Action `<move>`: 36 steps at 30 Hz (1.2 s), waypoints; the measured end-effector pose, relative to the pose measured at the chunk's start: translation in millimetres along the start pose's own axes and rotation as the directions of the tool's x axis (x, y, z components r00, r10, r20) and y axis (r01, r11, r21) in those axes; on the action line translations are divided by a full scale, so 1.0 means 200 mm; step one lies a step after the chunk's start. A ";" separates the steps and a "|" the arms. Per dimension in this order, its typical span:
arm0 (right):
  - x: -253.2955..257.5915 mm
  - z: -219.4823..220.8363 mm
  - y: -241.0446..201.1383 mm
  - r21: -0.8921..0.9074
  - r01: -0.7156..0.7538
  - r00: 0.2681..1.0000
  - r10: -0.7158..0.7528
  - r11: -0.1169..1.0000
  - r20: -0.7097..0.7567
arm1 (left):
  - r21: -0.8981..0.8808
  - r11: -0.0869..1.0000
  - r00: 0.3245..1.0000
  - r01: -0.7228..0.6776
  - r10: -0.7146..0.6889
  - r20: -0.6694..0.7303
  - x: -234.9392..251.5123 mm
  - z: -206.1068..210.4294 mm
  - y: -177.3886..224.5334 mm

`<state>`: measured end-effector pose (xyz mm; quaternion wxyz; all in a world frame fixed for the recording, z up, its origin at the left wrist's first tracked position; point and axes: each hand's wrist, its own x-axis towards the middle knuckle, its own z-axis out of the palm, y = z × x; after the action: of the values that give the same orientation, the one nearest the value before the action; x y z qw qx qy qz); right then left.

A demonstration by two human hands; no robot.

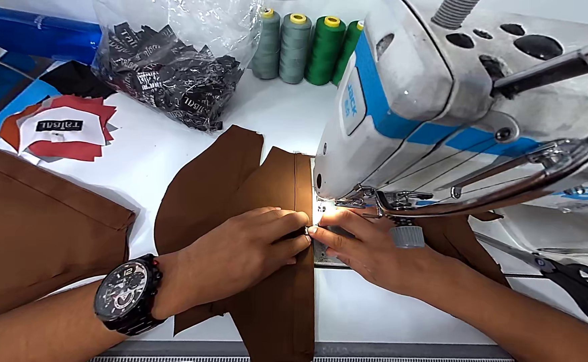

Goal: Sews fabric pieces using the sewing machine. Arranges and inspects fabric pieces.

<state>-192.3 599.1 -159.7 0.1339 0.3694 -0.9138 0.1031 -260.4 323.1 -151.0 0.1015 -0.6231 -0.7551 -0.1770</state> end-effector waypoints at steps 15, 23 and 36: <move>0.01 0.02 -0.01 -0.011 0.029 0.998 -0.030 1.000 -0.063 | 0.008 1.000 1.000 -0.007 0.007 -0.008 -0.01 0.01 0.00; -0.01 0.02 0.00 0.004 -0.005 1.000 0.006 1.000 -0.006 | 0.033 0.999 0.999 -0.030 0.030 -0.015 -0.01 0.00 -0.01; -0.05 -0.05 0.00 -0.010 -0.018 0.998 0.017 1.000 -0.064 | 0.024 1.000 1.000 -0.020 0.019 0.022 -0.03 0.00 -0.01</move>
<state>-183.8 608.8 -153.3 0.1640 0.3573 -0.9127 0.1110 -260.5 316.6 -153.5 0.1024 -0.6311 -0.7520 -0.1601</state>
